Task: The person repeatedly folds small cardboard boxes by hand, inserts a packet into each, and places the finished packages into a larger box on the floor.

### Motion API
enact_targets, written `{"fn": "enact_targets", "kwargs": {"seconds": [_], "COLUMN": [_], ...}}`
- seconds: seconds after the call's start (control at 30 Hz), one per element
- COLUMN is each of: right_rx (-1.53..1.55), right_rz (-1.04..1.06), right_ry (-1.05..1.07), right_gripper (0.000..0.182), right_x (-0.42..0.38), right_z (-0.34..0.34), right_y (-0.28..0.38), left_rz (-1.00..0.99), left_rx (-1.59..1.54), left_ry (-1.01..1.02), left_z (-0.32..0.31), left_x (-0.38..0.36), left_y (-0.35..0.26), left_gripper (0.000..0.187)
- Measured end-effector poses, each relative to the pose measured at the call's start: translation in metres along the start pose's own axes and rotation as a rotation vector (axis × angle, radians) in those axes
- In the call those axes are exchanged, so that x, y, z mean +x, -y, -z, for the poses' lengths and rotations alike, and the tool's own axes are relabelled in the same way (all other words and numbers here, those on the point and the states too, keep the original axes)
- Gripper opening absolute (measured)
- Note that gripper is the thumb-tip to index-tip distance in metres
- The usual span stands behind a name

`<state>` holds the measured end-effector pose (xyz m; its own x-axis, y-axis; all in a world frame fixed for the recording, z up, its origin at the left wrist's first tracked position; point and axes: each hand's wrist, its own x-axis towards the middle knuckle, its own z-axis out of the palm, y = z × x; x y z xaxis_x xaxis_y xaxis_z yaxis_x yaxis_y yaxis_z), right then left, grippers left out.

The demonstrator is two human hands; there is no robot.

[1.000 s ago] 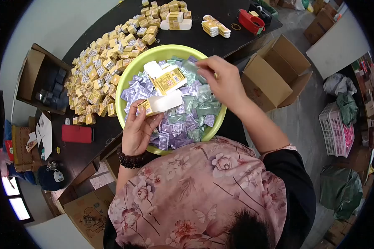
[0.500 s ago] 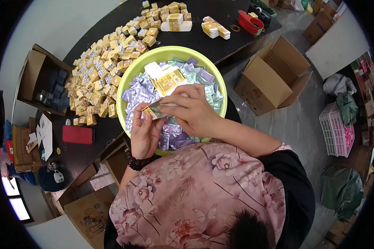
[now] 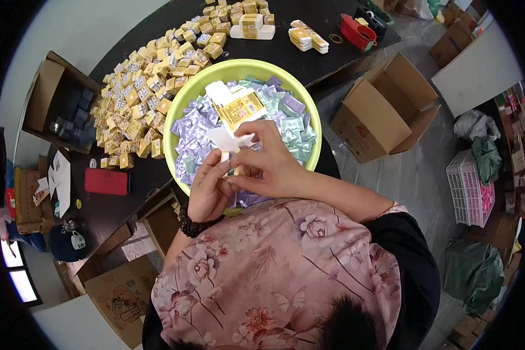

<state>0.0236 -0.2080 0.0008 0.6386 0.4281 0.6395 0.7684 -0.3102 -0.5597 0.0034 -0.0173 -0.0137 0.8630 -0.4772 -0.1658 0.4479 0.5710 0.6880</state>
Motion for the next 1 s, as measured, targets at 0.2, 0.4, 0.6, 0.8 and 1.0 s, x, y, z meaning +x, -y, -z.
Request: {"fn": "enact_targets", "kwargs": {"seconds": [0.2, 0.4, 0.6, 0.8, 1.0], "right_rx": [0.462, 0.679, 0.961, 0.25, -0.29], "right_rz": [-0.239, -0.32, -0.508, -0.05, -0.276], "right_ry": [-0.006, 0.012, -0.037, 0.135, -0.154], "right_gripper": [0.021, 0.017, 0.026, 0.027, 0.052], "right_x": [-0.004, 0.004, 0.004, 0.006, 0.02], "right_z": [-0.01, -0.005, -0.011, -0.004, -0.012], "right_y": [-0.009, -0.005, -0.011, -0.008, -0.062], "left_rz": [-0.056, -0.12, -0.204, -0.173, -0.202], "left_rx": [-0.048, 0.071, 0.197, 0.13, 0.483], "left_ry": [0.014, -0.055, -0.054, -0.131, -0.31], "left_z": [-0.013, 0.0, 0.004, 0.002, 0.029], "left_x": [-0.002, -0.001, -0.001, -0.008, -0.084], "left_y": [-0.004, 0.003, 0.006, 0.003, -0.063], "left_gripper": [0.044, 0.053, 0.051, 0.047, 0.042]}}
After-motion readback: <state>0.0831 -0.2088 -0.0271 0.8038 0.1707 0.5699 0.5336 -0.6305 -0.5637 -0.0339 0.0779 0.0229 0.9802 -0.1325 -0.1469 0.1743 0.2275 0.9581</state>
